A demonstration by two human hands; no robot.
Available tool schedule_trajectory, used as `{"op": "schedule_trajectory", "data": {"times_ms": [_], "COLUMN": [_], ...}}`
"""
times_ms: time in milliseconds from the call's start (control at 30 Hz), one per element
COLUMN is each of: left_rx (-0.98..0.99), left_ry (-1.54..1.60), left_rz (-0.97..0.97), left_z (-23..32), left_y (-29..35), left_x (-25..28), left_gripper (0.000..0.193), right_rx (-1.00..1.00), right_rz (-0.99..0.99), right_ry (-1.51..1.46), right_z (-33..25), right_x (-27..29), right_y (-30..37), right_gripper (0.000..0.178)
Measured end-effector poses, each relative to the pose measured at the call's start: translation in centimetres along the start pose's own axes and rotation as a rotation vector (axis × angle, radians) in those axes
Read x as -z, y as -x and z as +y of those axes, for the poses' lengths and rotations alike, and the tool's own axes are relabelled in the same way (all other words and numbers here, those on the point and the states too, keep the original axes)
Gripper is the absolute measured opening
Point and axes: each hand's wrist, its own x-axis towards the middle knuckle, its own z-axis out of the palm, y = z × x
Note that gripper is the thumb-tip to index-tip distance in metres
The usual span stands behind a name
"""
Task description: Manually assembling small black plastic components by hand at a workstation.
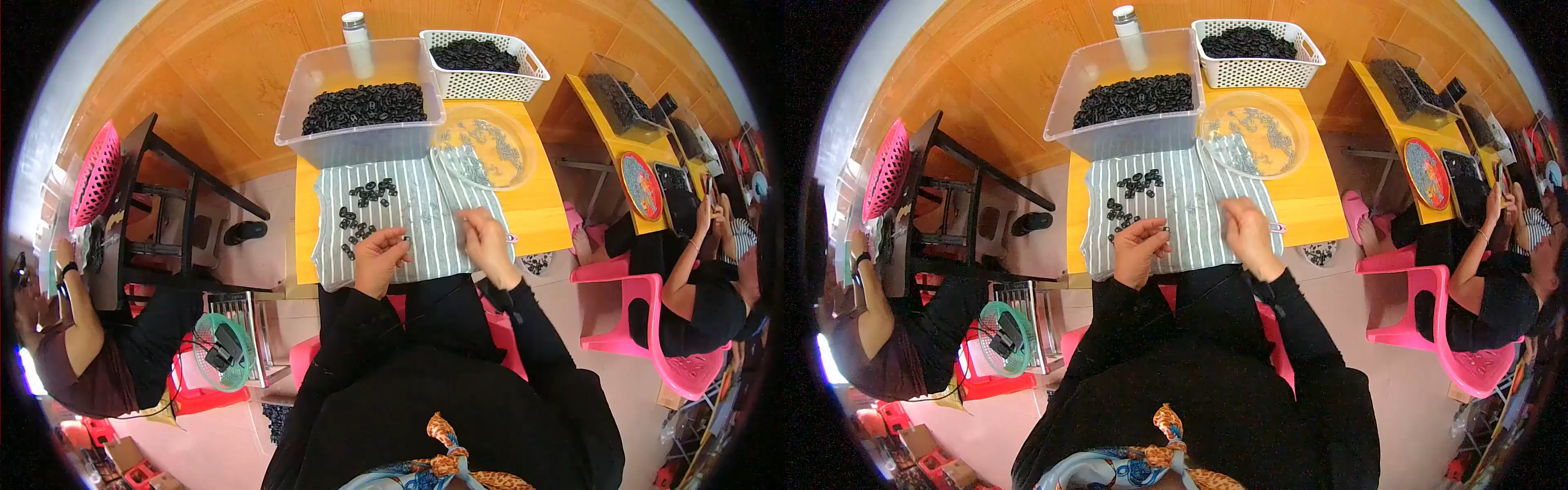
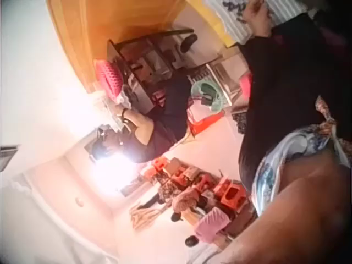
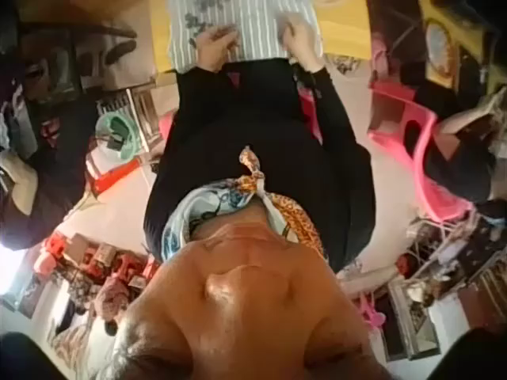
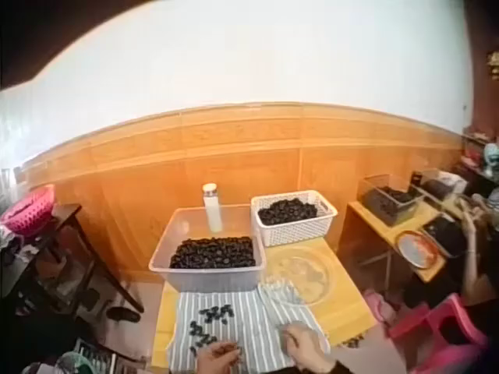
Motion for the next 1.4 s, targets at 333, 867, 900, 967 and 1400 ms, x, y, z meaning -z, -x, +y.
{"op": "schedule_trajectory", "data": {"times_ms": [333,867,900,967,1400], "left_rx": [0.000,0.246,0.245,0.328,0.555], "left_ry": [-0.019,0.294,0.284,0.467,-0.214], "left_rz": [0.077,-0.141,-0.152,-0.296,-0.096], "left_z": [-1.2,4.7,4.8,4.5,2.8], "left_y": [-0.2,-3.8,-4.4,-5.8,-14.5], "left_x": [0.2,-3.7,-4.2,-4.9,-10.4], "left_gripper": [0.024,0.011,0.011,0.013,0.050], "right_rx": [-0.029,-0.078,-0.074,-0.049,0.006], "right_rz": [-0.053,0.032,0.064,0.125,0.246], "right_ry": [0.869,0.737,0.718,0.698,0.590], "right_z": [1.0,1.9,2.3,3.2,4.0], "right_x": [2.9,4.2,4.1,4.0,4.2], "right_y": [-1.7,-0.7,-0.6,-0.1,0.8], "right_gripper": [0.019,0.019,0.016,0.018,0.016]}}
